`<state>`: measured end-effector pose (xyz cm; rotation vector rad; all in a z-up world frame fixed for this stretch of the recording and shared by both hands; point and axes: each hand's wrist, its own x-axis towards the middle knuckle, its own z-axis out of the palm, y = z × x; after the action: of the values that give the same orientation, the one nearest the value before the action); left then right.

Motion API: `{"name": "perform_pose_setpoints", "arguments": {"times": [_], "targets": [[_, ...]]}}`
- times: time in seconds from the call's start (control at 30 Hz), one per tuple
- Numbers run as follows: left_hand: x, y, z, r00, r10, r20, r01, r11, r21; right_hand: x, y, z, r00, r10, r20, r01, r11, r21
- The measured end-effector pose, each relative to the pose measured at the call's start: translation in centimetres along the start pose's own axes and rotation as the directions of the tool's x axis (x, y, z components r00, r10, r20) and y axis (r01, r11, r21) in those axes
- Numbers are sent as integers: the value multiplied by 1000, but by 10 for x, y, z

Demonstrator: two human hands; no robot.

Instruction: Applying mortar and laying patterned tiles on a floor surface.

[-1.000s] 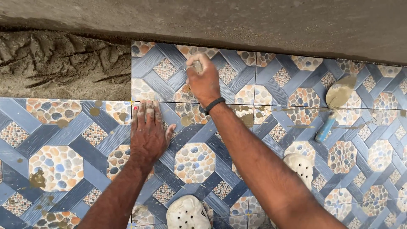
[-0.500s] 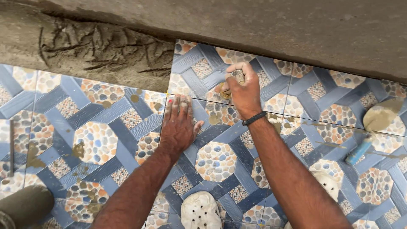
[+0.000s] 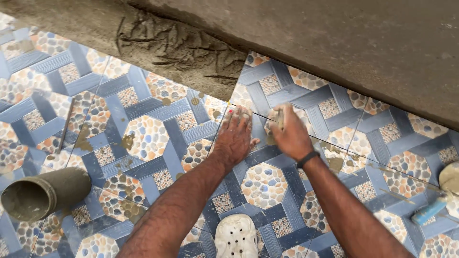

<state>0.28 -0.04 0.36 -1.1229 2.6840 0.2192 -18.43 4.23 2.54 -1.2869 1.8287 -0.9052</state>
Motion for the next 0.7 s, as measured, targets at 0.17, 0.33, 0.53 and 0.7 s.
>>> {"name": "perform_pose_setpoints", "arguments": {"times": [0.17, 0.33, 0.53, 0.7], "targets": [[2, -4, 17, 1000, -8, -19, 7, 997, -80, -46, 23, 20, 877, -358, 320, 478, 579, -661], [-8, -8, 0, 1000, -8, 21, 8, 1000, -8, -47, 24, 15, 827, -357, 434, 560, 468, -684], [-8, -3, -14, 998, -8, 64, 10, 999, -34, -10, 41, -9, 795, -137, 591, 606, 199, -770], [-6, -2, -17, 996, -6, 93, 10, 999, -44, 1, 3, -32, 814, 89, 575, 562, 131, -816]]}}
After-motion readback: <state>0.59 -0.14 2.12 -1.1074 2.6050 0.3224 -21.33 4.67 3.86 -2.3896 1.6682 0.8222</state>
